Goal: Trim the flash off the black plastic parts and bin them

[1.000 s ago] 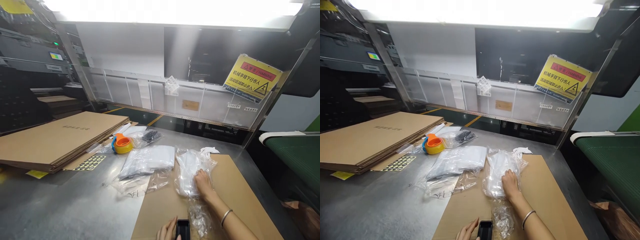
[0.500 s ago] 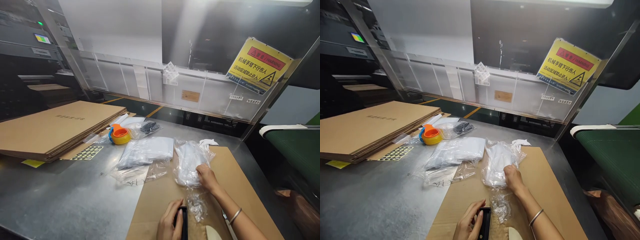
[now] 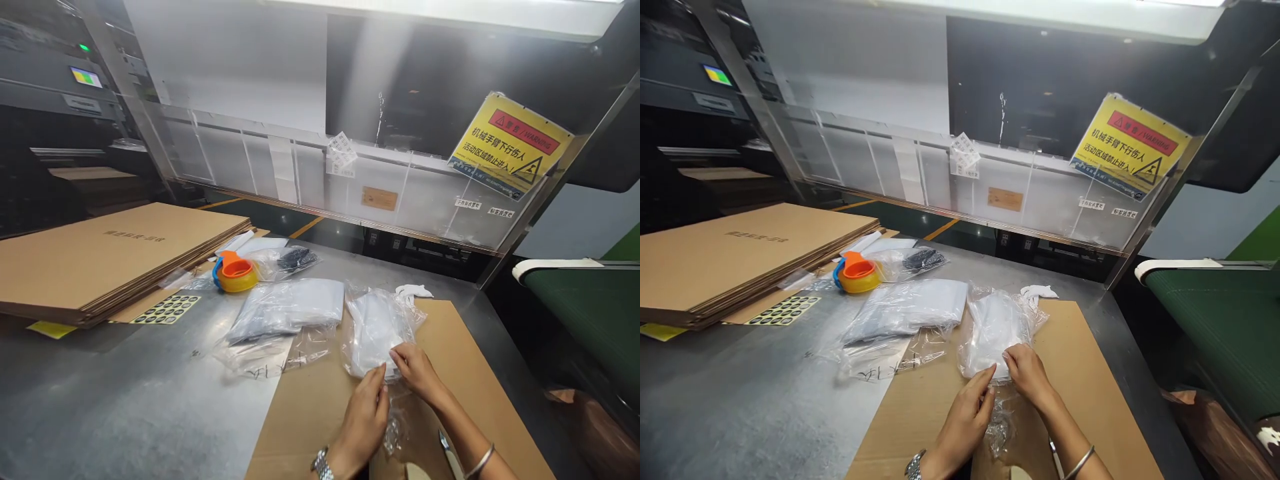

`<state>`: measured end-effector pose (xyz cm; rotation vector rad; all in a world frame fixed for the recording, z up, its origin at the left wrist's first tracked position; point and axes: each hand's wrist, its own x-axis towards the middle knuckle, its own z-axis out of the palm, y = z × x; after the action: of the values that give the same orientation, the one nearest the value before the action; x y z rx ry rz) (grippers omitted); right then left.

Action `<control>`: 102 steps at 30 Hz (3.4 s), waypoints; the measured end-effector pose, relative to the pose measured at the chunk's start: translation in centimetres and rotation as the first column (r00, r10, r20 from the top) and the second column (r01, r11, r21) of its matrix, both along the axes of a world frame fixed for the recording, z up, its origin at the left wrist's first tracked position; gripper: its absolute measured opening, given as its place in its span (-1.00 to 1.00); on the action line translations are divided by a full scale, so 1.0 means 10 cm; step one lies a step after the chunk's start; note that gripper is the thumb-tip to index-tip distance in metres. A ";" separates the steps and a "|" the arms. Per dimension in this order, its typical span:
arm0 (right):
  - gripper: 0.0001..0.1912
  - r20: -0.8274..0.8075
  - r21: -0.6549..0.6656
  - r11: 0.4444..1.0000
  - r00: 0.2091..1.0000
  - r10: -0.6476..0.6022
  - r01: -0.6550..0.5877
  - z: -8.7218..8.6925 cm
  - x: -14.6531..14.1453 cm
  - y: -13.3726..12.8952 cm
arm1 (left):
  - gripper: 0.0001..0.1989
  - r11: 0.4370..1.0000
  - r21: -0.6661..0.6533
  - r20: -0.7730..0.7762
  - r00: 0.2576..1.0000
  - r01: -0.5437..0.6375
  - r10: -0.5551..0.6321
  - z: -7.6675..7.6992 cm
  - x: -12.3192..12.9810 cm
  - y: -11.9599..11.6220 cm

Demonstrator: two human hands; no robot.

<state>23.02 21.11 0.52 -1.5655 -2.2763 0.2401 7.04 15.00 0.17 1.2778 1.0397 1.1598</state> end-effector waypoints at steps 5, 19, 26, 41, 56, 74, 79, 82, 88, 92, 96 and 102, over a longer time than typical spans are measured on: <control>-0.70 -0.070 0.092 0.994 0.996 -0.047 0.053 0.11 0.02 -0.11 | -0.42 0.983 -0.184 0.107 0.994 0.013 0.007 -0.06 0.16 0.18; -0.66 -0.043 0.322 0.947 0.999 0.030 -0.015 0.12 -0.27 -0.70 | -0.38 0.931 -0.326 0.586 0.808 0.164 0.063 0.08 0.18 0.06; -0.64 -0.446 0.128 0.986 0.894 -0.042 0.111 0.13 -0.18 -1.04 | -0.77 0.854 -0.485 0.737 0.614 0.188 0.283 0.18 -0.09 -0.13; -0.61 -0.862 -0.475 0.879 0.221 -0.457 -0.037 0.06 -0.42 -1.27 | -0.83 0.828 -0.539 0.724 0.589 0.157 0.359 0.16 -0.31 -0.39; -0.55 -0.617 -0.153 0.953 0.728 -0.298 0.261 0.24 -0.19 -1.39 | -0.77 0.946 -0.299 0.228 0.972 0.122 -0.053 0.20 -0.47 -0.63; -0.78 -0.542 -0.475 0.841 0.839 -0.049 -0.258 0.52 -0.28 -1.43 | -0.65 0.936 -0.061 -0.267 0.898 0.347 -0.350 0.31 -0.64 -0.74; -0.76 -0.509 -0.415 0.906 0.847 -0.154 -0.085 0.44 -0.35 -1.49 | -0.91 0.965 0.207 -0.253 0.944 -0.161 0.212 0.29 -0.59 -0.81; -0.80 -0.446 -0.280 0.958 0.892 -0.071 -0.064 0.40 -0.47 -1.56 | -0.73 0.998 -0.026 -0.126 0.991 -0.058 0.054 0.22 -0.49 -0.91; -0.71 -0.637 -0.399 0.906 0.754 -0.164 -0.140 0.36 -0.58 -1.57 | -0.59 0.962 -0.268 0.127 0.988 -0.051 0.087 0.03 -0.46 -0.98; -0.74 -0.693 -0.379 0.925 0.655 -0.300 0.022 0.28 -0.60 -1.56 | -0.74 0.938 -0.083 -0.060 0.942 -0.336 0.331 -0.05 -0.47 -1.01; -0.88 -0.485 -0.034 0.996 0.873 0.054 -0.081 0.17 -0.73 -1.57 | -0.80 0.821 0.315 -0.059 0.854 -0.476 0.517 -0.09 -0.45 -1.05; -0.84 -0.403 0.140 0.990 0.914 0.044 0.014 -0.06 -0.82 -1.65 | -0.77 0.859 0.455 -0.329 0.851 -0.236 0.408 -0.22 -0.80 -0.91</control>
<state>14.81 4.65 -0.12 -1.2869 -1.9358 0.3639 -0.92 5.87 -2.03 1.7765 1.4299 1.4517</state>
